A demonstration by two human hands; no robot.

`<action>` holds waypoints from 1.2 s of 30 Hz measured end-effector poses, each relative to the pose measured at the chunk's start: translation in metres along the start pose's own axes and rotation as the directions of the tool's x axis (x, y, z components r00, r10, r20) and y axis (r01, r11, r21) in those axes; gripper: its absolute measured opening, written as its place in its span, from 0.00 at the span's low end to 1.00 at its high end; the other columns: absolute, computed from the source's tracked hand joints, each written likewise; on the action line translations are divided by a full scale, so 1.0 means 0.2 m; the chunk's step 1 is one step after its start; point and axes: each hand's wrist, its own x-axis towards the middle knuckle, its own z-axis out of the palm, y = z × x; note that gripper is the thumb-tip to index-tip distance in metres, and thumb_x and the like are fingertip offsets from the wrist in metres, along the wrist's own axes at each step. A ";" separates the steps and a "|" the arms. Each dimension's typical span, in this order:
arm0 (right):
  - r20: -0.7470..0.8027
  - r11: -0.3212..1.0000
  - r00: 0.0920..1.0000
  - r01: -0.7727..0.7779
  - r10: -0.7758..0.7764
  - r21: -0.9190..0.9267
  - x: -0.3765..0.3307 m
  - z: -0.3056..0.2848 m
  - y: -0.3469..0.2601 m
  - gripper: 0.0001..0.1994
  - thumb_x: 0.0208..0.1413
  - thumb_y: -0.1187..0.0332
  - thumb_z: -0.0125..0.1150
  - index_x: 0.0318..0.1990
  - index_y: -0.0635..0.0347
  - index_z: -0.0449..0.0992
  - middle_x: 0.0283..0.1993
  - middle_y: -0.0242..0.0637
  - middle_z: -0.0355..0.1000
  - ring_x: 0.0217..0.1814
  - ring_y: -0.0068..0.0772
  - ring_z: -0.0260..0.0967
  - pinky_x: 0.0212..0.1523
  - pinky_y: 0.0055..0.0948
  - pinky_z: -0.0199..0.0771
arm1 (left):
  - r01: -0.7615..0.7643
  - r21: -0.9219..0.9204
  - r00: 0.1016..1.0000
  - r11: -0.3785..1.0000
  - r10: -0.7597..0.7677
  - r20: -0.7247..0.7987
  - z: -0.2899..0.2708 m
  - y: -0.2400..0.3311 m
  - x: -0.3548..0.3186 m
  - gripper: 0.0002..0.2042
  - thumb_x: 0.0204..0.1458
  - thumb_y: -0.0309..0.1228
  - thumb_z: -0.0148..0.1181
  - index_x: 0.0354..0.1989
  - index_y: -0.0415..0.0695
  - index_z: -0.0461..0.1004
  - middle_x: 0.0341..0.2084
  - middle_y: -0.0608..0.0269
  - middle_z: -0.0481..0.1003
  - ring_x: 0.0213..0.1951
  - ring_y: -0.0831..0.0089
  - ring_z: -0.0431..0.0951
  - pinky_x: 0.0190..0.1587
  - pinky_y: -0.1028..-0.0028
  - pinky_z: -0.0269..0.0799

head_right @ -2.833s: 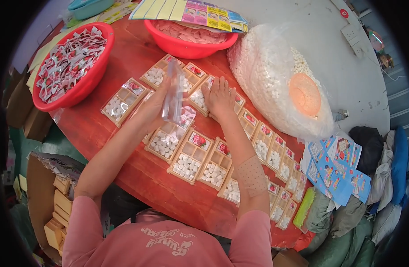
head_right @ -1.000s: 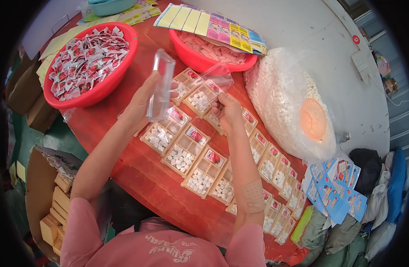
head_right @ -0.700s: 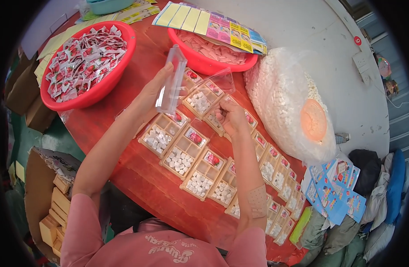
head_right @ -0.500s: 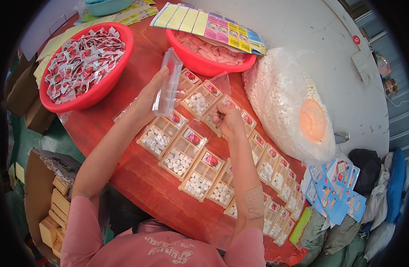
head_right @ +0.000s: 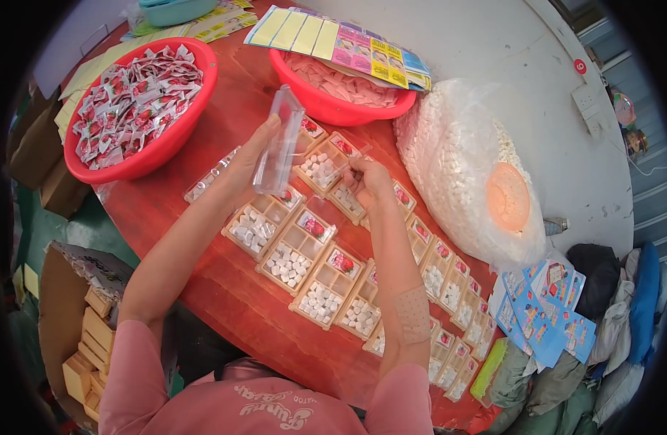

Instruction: The recorder packages small white items into plastic sleeves and applies colorful adhesive labels to them.

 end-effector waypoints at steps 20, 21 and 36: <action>0.258 -0.065 0.708 0.288 -0.657 -0.955 -0.01 0.10 -0.03 0.11 0.52 0.64 0.52 0.30 0.66 0.71 0.32 0.49 0.71 0.33 0.49 0.69 0.34 0.40 0.68 | 0.124 0.076 0.991 0.989 -0.128 0.038 -0.01 -0.07 0.11 0.39 0.43 0.64 0.50 0.51 0.40 0.60 0.36 0.60 0.64 0.38 0.73 0.67 0.39 0.71 0.67; 0.355 -0.162 0.604 0.351 -0.714 -0.922 0.00 0.12 -0.04 0.12 0.53 0.62 0.51 0.33 0.64 0.71 0.38 0.50 0.71 0.38 0.52 0.68 0.39 0.42 0.67 | 0.111 0.061 0.993 0.992 -0.113 0.021 0.00 -0.07 0.11 0.38 0.43 0.64 0.50 0.50 0.40 0.61 0.36 0.60 0.65 0.38 0.73 0.67 0.38 0.71 0.67; 0.300 -0.456 0.860 0.090 -0.413 -0.885 0.09 0.11 0.14 0.29 0.59 0.44 0.25 0.65 0.43 0.44 0.67 0.45 0.44 0.68 0.47 0.44 0.64 0.52 0.35 | 0.109 -0.066 0.994 0.992 -0.107 0.032 -0.04 -0.09 0.08 0.37 0.44 0.62 0.50 0.53 0.43 0.60 0.35 0.59 0.68 0.36 0.71 0.71 0.33 0.72 0.71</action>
